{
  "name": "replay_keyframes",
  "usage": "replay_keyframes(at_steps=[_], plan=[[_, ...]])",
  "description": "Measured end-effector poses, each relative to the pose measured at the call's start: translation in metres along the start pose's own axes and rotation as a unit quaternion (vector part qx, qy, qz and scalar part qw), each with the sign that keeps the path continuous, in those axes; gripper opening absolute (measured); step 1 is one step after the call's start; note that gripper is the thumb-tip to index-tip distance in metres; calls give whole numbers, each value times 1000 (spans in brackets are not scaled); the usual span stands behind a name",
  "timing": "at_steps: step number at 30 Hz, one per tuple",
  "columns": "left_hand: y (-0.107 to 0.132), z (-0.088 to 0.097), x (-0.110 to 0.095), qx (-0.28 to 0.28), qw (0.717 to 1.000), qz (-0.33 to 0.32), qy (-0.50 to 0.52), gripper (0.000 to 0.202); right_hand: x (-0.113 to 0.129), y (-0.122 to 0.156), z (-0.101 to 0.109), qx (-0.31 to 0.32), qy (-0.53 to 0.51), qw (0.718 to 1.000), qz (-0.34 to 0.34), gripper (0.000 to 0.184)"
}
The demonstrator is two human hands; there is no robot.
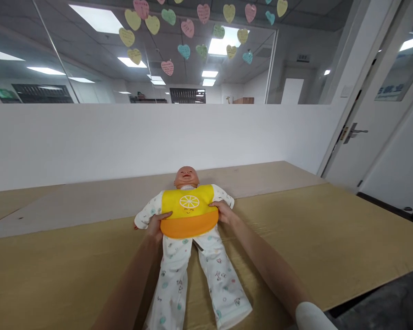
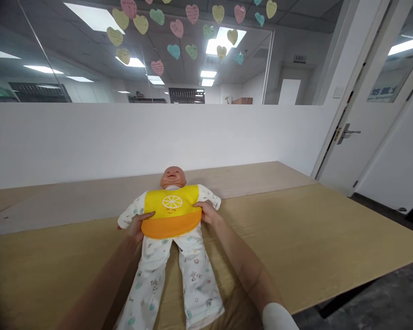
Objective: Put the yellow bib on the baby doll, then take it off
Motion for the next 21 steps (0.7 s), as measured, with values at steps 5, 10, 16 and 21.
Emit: replay_keyframes(at_steps=[5,10,16,21], plan=[[-12,5,0,10,1000,3,-14,35,-4,-5,-1,-20,-31,999,-17,42],[-13,6,2,12,1000,10,-15,36,-6,-6,4,-33,-26,999,-19,42],[-11,7,7,16,1000,19,-7,41,-10,-5,5,-35,-37,998,-25,44],[-9,5,8,20,999,27,0,44,-11,-3,3,-28,-34,999,-30,47]])
Point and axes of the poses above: each hand's wrist, its own y-axis away from the middle knuckle, its own z-axis out of the back of the hand, x = y × z, the point moved 10 cm from there along -y, towards the middle knuckle, and after that the axes turned 4 degrees about y, right-handed, at the moved point
